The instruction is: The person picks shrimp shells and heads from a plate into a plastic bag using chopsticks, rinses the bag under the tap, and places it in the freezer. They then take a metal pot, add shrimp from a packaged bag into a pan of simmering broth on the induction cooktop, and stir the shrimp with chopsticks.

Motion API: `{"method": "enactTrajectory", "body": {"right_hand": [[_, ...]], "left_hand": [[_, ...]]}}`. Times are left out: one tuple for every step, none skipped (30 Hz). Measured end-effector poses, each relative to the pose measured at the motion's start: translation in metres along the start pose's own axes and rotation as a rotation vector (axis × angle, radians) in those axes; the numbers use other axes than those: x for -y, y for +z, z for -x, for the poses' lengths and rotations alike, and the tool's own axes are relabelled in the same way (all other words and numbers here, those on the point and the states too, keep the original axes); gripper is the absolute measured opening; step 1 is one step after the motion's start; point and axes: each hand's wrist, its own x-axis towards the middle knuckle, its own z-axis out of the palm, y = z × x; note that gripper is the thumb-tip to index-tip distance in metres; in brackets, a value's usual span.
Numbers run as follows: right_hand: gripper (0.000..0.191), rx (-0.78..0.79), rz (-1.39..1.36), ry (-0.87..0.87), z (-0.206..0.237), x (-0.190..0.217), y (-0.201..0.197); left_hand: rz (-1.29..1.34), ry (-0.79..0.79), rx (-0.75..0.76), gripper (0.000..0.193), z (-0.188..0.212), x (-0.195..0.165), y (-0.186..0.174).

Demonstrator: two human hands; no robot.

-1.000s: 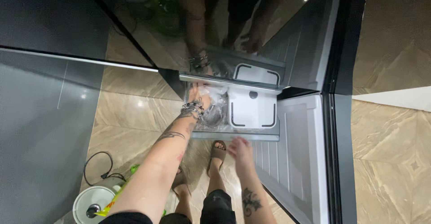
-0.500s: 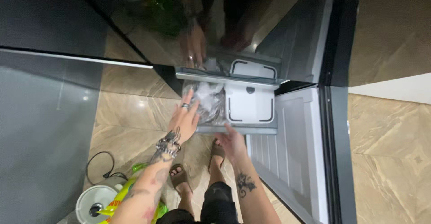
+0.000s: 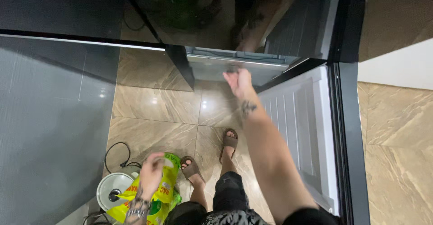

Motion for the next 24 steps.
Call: {"method": "enactTrajectory", "body": {"right_hand": [[0.036,0.011,0.101,-0.06,-0.005,0.007,0.008],[0.034,0.025,0.201,-0.12,-0.009,0.01,0.015],[0.034,0.038,0.303,-0.18,-0.009,0.012,0.019],[0.03,-0.006,0.381,-0.16,-0.008,0.016,0.022],[0.026,-0.046,0.454,-0.142,-0.008,0.019,0.026],[0.022,-0.094,0.526,-0.125,-0.006,0.021,0.029],[0.023,-0.116,0.587,-0.141,0.0,0.021,0.028],[0.024,-0.131,0.65,-0.155,0.007,0.021,0.028],[0.026,-0.144,0.712,-0.172,0.015,0.02,0.028],[0.021,-0.131,0.801,-0.196,0.031,0.016,0.026],[0.033,-0.124,0.891,-0.221,0.049,0.011,0.021],[0.03,-0.103,0.894,-0.26,0.068,0.003,0.015],[0.028,-0.075,0.873,-0.305,0.092,-0.006,-0.001],[0.027,-0.05,0.854,-0.347,0.121,-0.014,-0.016],[0.027,-0.067,0.872,-0.399,0.153,-0.02,-0.03],[0.028,-0.097,0.9,-0.466,0.186,-0.024,-0.043],[0.03,-0.126,0.937,-0.546,0.22,-0.027,-0.056],[0.027,-0.302,1.087,-0.642,0.253,-0.032,-0.069],[0.024,-0.488,1.235,-0.736,0.288,-0.033,-0.082],[0.029,-0.585,1.45,-1.107,0.321,-0.032,-0.096],[0.041,-0.772,1.603,-1.229,0.352,-0.026,-0.111],[0.042,-1.055,1.686,-1.338,0.37,-0.021,-0.123],[0.048,-1.352,1.759,-1.426,0.39,-0.012,-0.14],[0.046,-1.313,1.551,-1.197,0.401,0.004,-0.155]], "left_hand": [[0.111,0.071,-0.029,0.025,0.011,0.011,-0.004],[0.053,-0.128,0.023,0.027,0.021,0.021,-0.007],[-0.003,-0.328,0.073,0.029,0.03,0.03,-0.009],[0.076,-0.254,0.051,0.028,0.038,0.038,-0.008],[0.153,-0.176,0.025,0.026,0.045,0.044,-0.006],[0.227,-0.097,0.007,0.025,0.047,0.048,-0.005],[0.273,-0.074,0.037,0.024,0.05,0.049,-0.004],[0.322,-0.052,0.06,0.024,0.052,0.048,-0.003],[0.37,-0.026,0.081,0.023,0.053,0.044,-0.004],[0.323,-0.003,0.092,0.022,0.054,0.036,-0.006],[0.277,0.021,0.107,0.022,0.053,0.028,-0.009],[0.233,0.046,0.122,0.021,0.052,0.02,-0.011],[0.224,0.079,0.143,0.021,0.051,0.012,-0.014],[0.215,0.113,0.158,0.02,0.049,0.0,-0.018],[0.206,0.147,0.171,0.02,0.047,-0.012,-0.021],[0.199,0.194,0.183,0.02,0.044,-0.025,-0.023],[0.19,0.236,0.196,0.02,0.042,-0.036,-0.027],[0.229,0.308,0.219,0.02,0.04,-0.046,-0.029],[0.27,0.383,0.244,0.02,0.038,-0.056,-0.031],[0.242,0.357,0.275,0.02,0.039,-0.062,-0.034],[0.211,0.339,0.298,0.02,0.039,-0.068,-0.037],[0.178,0.322,0.319,0.02,0.038,-0.074,-0.04],[0.207,0.329,0.368,0.02,0.038,-0.078,-0.043],[0.235,0.339,0.418,0.02,0.038,-0.082,-0.045]]}}
